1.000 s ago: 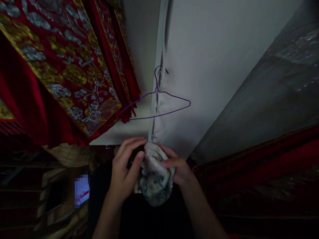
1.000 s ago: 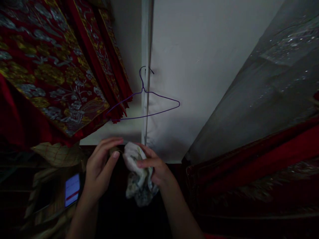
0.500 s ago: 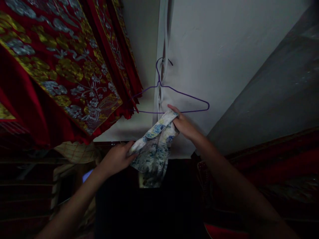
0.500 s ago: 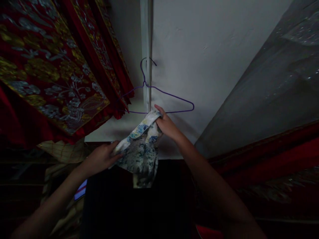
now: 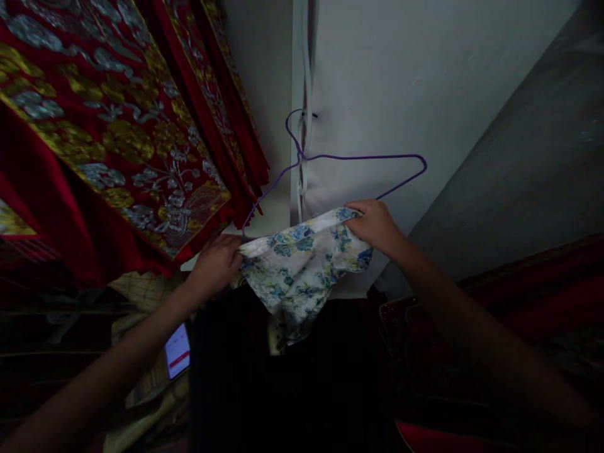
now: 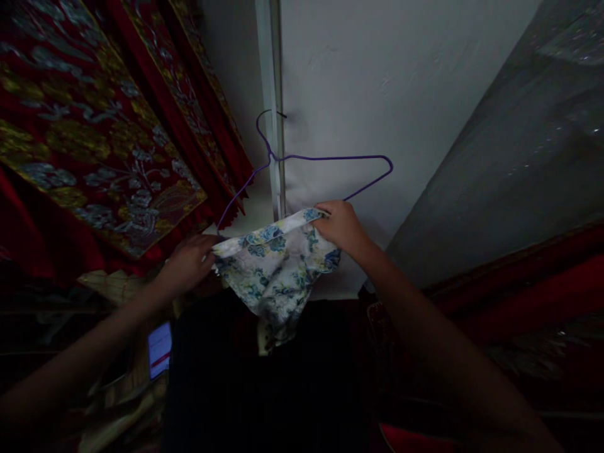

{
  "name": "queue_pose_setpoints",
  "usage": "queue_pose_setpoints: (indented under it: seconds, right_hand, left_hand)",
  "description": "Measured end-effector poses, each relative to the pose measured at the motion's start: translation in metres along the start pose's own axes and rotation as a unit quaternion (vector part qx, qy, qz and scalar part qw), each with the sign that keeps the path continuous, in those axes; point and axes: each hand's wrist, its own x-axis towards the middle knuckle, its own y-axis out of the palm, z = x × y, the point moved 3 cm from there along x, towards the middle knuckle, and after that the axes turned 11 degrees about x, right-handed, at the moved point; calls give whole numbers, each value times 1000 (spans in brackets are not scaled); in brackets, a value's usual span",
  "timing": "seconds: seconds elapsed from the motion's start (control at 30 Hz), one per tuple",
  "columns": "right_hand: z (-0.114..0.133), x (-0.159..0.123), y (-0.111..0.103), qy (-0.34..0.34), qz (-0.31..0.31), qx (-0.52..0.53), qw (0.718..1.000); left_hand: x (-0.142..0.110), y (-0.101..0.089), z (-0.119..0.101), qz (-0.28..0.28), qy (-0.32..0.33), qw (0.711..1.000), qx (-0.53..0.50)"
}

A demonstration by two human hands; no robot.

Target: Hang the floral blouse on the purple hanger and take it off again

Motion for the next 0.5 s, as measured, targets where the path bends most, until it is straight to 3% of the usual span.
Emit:
queue_pose_setpoints:
  seconds: [0.13,0.2,0.27,0.37,0.43,0.5]
  right_hand:
    - [2,-3,3,27,13,45,999]
    - [0,-6,7,39,23,72,996]
    - [-2,-9,10,51,30,99,993]
    - [-3,-11,11,58,28,115,991]
    - [0,-12,11,49,17,102,993]
    - [4,-12,12,39,16,92,995]
  left_hand:
    - [25,-29,12,-105,-8,990,-98]
    - [34,-40,15,-103,-30,982,-158]
    - [38,-43,12,-68,-51,975,-205]
    - [30,-26,4,-4,-97,965,-244]
    - [15,2,-6,49,-120,959,-250]
    - [-3,36,-24,115,-100,954,-257]
